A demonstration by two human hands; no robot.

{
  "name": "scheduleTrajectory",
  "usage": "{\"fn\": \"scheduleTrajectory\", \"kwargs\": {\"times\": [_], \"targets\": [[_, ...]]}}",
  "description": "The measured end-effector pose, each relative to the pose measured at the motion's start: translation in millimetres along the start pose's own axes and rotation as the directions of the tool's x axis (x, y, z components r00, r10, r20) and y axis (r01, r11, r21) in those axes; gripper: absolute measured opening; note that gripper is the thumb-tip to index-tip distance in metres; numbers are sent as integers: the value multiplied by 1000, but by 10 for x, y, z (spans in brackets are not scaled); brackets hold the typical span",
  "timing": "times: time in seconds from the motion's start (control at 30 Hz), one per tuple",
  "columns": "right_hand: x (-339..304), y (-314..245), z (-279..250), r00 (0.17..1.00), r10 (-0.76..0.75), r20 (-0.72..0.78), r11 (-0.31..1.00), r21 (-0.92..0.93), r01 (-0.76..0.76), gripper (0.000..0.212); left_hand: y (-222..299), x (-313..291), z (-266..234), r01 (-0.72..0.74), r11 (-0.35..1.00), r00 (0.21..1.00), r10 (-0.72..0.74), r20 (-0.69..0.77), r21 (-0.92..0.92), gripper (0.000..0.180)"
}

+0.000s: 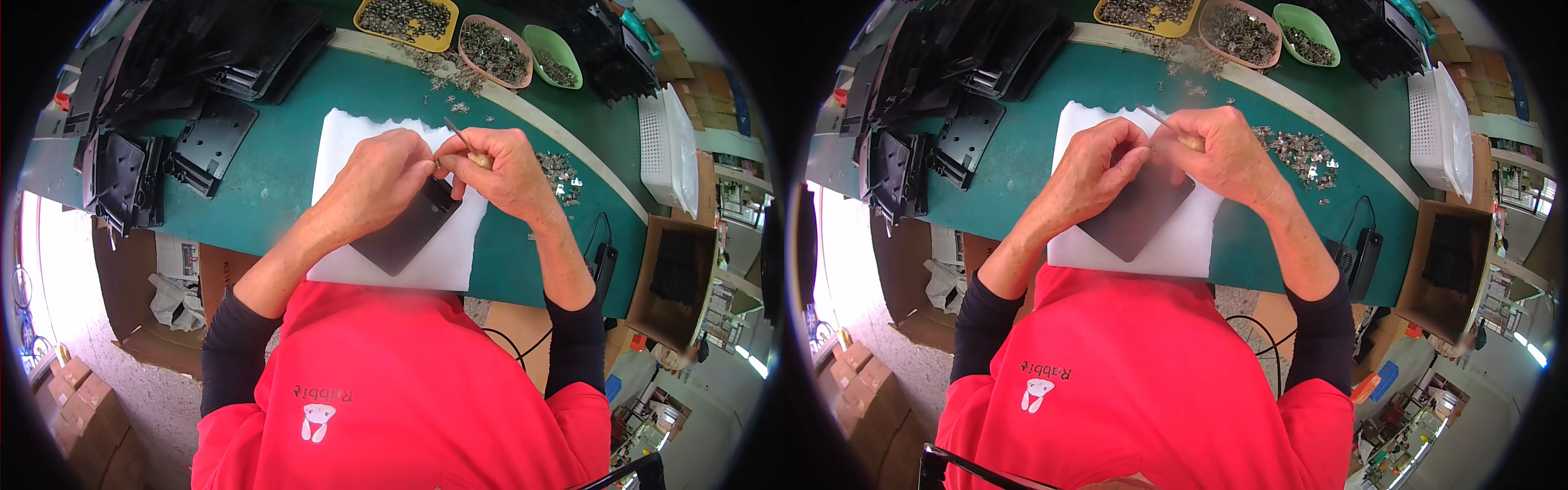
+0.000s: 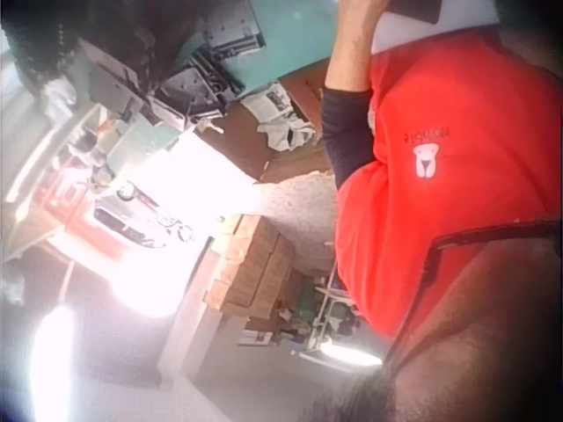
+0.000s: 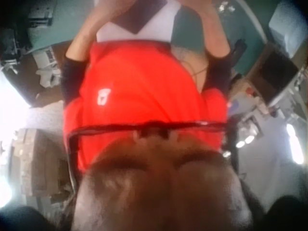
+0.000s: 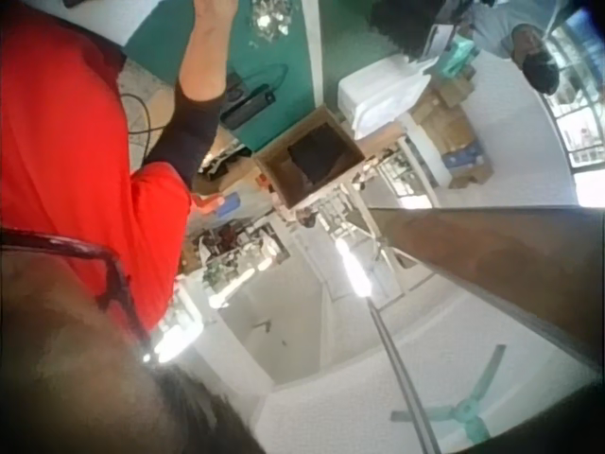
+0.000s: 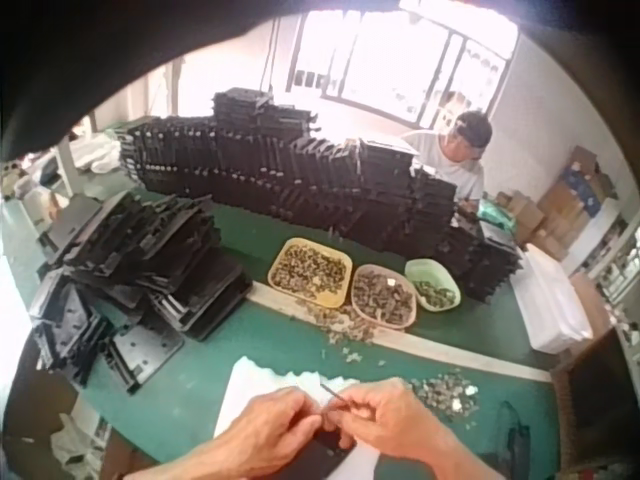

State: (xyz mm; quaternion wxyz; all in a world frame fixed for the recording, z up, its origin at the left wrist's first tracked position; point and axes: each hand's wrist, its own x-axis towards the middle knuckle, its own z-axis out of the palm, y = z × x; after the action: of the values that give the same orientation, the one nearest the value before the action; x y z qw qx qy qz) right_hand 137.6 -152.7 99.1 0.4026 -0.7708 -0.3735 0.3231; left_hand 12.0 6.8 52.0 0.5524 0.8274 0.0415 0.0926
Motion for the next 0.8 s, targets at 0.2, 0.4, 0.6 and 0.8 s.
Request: {"fn": "scheduleTrajectory", "kwargs": {"times": [0.2,0.4,0.6,0.8], "targets": [[-13,167,85,984,-168,64,969,-174,177,6,-99,-181,162,42,998,995,-38,-87,44,19],[5,567,132,926,-375,52,834,-418,361,6,-211,-431,395,5,770,980,124,-158,638,84],[27,553,104,910,-372,185,793,-447,415,8,-174,-404,439,36,755,996,26,-85,654,115],[44,555,120,863,-443,244,722,-473,505,18,-189,-365,299,-36,795,999,30,21,605,114]]}}
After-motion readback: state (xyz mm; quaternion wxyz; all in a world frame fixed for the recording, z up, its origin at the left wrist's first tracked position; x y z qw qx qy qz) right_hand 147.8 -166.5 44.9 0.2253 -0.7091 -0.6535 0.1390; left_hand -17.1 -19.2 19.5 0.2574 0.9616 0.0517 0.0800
